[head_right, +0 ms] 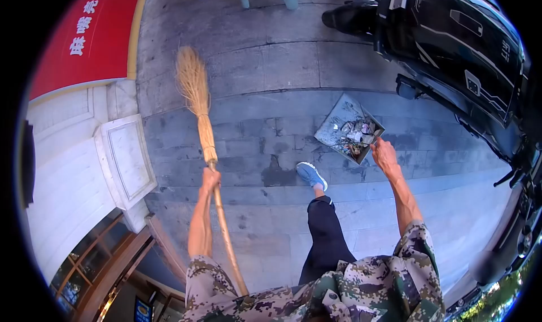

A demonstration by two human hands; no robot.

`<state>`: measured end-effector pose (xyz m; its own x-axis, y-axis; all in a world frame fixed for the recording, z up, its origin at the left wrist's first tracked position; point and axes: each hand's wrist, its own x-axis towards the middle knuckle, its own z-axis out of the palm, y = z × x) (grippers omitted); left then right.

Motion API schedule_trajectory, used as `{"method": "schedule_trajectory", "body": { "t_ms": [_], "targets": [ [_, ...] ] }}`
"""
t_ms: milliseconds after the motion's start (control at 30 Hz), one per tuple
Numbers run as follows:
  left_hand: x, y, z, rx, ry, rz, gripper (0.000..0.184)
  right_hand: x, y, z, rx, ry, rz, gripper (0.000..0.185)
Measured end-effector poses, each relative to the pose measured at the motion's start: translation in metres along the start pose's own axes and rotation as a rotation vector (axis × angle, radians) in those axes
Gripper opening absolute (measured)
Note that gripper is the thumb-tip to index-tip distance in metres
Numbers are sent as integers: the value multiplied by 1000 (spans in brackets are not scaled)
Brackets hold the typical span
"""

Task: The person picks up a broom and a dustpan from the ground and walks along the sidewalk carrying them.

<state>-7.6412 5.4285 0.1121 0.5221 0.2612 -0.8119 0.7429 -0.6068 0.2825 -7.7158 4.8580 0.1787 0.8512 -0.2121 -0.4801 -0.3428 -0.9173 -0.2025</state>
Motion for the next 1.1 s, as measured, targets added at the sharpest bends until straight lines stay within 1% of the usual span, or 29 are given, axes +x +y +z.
{"method": "schedule_trajectory", "body": {
  "t_ms": [33,67,100,133,167,200,233,267,333,400,433,500,533,600,667,733,767,800,867,900,967,1000,1033,1067,1100],
  "targets": [
    [-23,-10,19,51,-49,17,14,-6,-2,-3,-2,-13,47,20],
    [-36,-36,41,88,-59,-25,15,-4,-3,-3,-3,-9,52,20],
    [-53,-69,60,197,-59,81,15,-2,-3,2,-13,-13,48,20],
    [-78,-97,73,232,-114,151,14,-1,-4,5,-24,-16,44,20],
    [-118,-99,74,396,-156,206,14,0,-4,6,-25,-13,49,20],
    [-148,-129,79,438,-186,210,14,0,-7,7,-28,-6,42,21],
    [-190,-127,68,487,-213,172,13,-1,-9,8,-31,0,36,21],
    [-216,-141,61,513,-310,92,14,-3,-11,6,-29,-6,33,21],
    [-275,-172,39,455,-306,68,16,-11,-13,2,7,-25,59,22],
    [-324,-167,10,442,-347,-17,19,-11,-10,0,-7,-46,44,23],
    [-347,-175,-4,442,-347,-23,19,-13,-9,-1,-21,-62,30,24],
    [-388,-200,-29,399,-228,-97,17,-21,-10,2,-21,-106,32,24],
    [-398,-210,-40,394,-225,-108,17,-24,-12,4,-13,-108,10,24],
    [-410,-230,-61,279,-161,-187,16,-24,-18,5,-9,-121,-25,24],
    [-396,-249,-65,205,-21,-34,15,-19,-31,6,-35,-113,-86,22],
    [-358,-212,-54,256,14,-108,15,-13,-39,23,-63,-132,-145,22],
    [-340,-201,-45,165,-58,-86,13,-9,-42,32,-85,-142,-188,22],
    [-316,-207,-17,89,-27,-61,11,-3,-51,33,-94,-179,-185,22],
    [-290,-173,31,-99,-165,-263,11,1,-65,45,-110,-170,-197,23],
    [-294,-170,59,-80,-214,-263,11,2,-74,49,-116,-159,-197,23],
    [-320,-170,98,-6,-325,-243,13,-6,-92,42,-133,-211,-127,21],
    [-347,-176,108,23,-349,-249,14,1,-98,49,-142,-251,-135,21],
    [-366,-182,100,6,-431,-244,16,-8,-105,36,-135,-218,-119,21],
    [-397,-192,91,-14,-509,-254,17,-17,-107,23,-84,-289,-108,22],
    [-431,-212,92,19,-447,-194,17,-26,-109,16,-127,-229,-152,22]
  ]
}}
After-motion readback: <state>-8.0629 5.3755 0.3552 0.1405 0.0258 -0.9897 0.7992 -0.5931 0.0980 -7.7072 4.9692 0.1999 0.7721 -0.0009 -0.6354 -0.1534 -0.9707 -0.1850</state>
